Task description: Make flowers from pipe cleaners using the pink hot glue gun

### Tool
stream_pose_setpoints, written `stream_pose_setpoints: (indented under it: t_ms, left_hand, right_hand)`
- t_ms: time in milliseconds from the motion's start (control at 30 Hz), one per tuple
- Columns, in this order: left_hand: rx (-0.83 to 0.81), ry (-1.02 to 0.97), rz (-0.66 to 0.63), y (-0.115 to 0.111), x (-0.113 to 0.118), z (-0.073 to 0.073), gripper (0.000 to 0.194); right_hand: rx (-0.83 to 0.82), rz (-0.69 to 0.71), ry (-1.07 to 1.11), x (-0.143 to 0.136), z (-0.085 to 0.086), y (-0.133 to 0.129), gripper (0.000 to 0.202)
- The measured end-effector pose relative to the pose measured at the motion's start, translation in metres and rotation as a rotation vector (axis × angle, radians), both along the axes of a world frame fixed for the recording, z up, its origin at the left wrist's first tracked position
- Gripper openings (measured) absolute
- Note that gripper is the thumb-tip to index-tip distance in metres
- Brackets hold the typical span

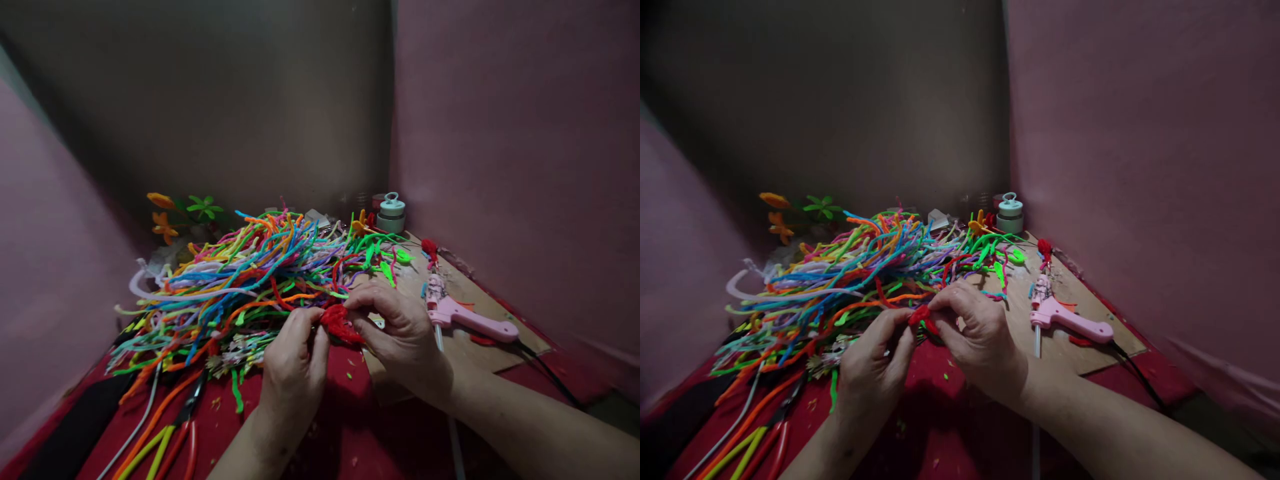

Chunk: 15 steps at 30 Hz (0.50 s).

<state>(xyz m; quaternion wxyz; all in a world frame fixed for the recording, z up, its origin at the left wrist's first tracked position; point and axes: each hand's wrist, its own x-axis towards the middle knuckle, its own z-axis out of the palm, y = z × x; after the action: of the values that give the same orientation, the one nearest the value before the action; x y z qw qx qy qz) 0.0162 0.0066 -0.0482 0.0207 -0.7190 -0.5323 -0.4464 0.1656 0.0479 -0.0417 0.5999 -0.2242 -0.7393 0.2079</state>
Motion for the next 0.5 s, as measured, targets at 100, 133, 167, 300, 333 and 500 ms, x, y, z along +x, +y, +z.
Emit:
stream_pose_setpoints:
  t_ms: [100, 133, 167, 300, 333, 500]
  left_hand:
    - [0.032, 0.031, -0.003, 0.0006, -0.0005, -0.0005, 0.013]
    - [0.044, 0.042, -0.002, 0.0006, -0.0005, -0.0003, 0.013]
    - [0.058, 0.055, -0.002, 0.0005, -0.0004, 0.0, 0.014]
    - [0.093, 0.107, 0.006, 0.0003, -0.0008, 0.0008, 0.014]
    - [0.098, 0.115, 0.005, 0.0003, -0.0011, 0.0009, 0.014]
    - [0.135, 0.119, -0.002, -0.0003, -0.0017, 0.0023, 0.014]
  right_hand:
    - [0.07, 0.017, 0.013, 0.0, -0.0001, 0.0003, 0.019]
    - [0.091, 0.023, -0.003, 0.0002, 0.0002, 0.0006, 0.019]
    - [0.108, 0.026, -0.023, 0.0004, 0.0004, 0.0008, 0.018]
    - [0.12, 0.022, -0.068, 0.0016, 0.0016, 0.0017, 0.014]
    - [0.12, 0.024, -0.067, 0.0018, 0.0019, 0.0017, 0.013]
    - [0.141, 0.041, -0.062, 0.0018, 0.0027, 0.0016, 0.013]
